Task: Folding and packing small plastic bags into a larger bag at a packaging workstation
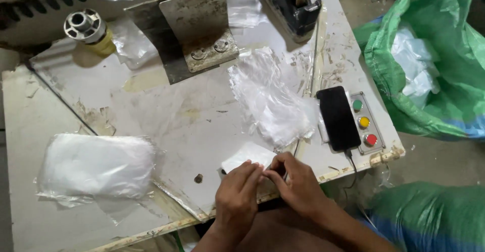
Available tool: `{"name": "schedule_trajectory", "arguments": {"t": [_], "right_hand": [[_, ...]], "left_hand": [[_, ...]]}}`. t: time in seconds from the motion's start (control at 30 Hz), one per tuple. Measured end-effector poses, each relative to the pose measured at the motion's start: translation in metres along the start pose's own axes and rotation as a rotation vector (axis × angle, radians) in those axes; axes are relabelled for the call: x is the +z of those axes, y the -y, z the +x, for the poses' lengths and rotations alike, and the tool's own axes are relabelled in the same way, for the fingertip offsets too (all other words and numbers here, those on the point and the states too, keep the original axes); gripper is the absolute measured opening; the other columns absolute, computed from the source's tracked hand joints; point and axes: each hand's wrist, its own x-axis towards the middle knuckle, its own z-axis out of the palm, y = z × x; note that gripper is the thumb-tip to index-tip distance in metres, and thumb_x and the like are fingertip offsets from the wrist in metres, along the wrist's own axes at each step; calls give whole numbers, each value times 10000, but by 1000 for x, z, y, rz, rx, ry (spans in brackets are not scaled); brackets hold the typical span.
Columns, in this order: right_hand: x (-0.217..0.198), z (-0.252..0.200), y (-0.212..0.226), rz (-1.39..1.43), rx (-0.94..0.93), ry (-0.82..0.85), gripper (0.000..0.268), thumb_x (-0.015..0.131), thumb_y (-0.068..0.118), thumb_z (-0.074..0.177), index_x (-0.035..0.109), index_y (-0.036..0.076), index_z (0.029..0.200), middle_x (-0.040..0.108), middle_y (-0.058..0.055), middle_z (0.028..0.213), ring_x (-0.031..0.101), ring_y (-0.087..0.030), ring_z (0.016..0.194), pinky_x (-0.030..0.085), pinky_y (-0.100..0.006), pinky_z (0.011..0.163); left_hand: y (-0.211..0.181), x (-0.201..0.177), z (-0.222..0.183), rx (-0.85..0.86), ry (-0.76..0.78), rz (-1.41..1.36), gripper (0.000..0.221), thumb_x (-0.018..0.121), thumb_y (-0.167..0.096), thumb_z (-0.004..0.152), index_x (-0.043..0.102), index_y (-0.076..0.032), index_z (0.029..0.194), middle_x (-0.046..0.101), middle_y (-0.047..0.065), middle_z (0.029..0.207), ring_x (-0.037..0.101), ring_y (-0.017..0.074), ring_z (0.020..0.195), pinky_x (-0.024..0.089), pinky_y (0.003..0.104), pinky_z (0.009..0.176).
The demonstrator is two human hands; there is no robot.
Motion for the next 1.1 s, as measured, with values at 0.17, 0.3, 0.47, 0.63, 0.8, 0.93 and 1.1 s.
{"name": "schedule_trajectory", "arguments": {"t": [0.17,0.3,0.47,0.63,0.8,0.93,1.1], "right_hand": [[-59,97,7,-302,278,83,696,896,513,675,563,130,1151,636,-74,1154,585,-220,1012,500,-343,845],[-85,179,-53,-418,230,55,743,940,503,666,596,89,1178,742,-75,1024,673,-369,1067,500,-517,985],[-53,224,-105,-400,262,288,626,920,521,631,681,79,1004,738,-147,896,708,-396,965,519,-509,853],[-63,205,-100,79,332,204,517,898,442,709,504,108,696,386,14,656,447,-159,634,337,-300,568],[-56,197,-156,464,406,267,395,867,188,788,701,-28,1074,725,-136,809,709,-203,638,587,-323,496],[-82,181,-71,594,423,200,354,849,61,796,668,-14,1090,692,-125,855,733,-267,717,623,-417,591],[-81,166,17,785,435,254,426,845,3,768,630,-23,1135,685,-163,896,751,-324,764,636,-477,635]], "left_hand": [[15,-26,21,-464,159,-340,252,558,-157,1014,743,-34,1133,768,101,1025,733,234,899,572,337,697],[49,-2,30,-254,162,375,522,652,-377,1014,629,30,1341,649,233,1272,647,422,1180,555,509,904],[98,67,74,-285,159,115,428,713,-228,971,624,30,1300,603,259,1234,646,449,1099,562,516,897],[133,101,83,-302,182,79,139,702,-161,965,741,-71,1064,653,72,969,720,306,848,603,385,720],[134,103,79,-256,160,105,112,722,-38,908,704,-69,1014,602,69,937,699,297,808,604,371,693],[155,63,77,-221,-59,177,117,604,-64,952,632,-101,1059,583,91,867,655,326,805,555,416,751],[139,28,71,-928,91,-811,300,526,-197,958,719,-38,1123,699,215,920,686,281,866,598,431,891]]}}
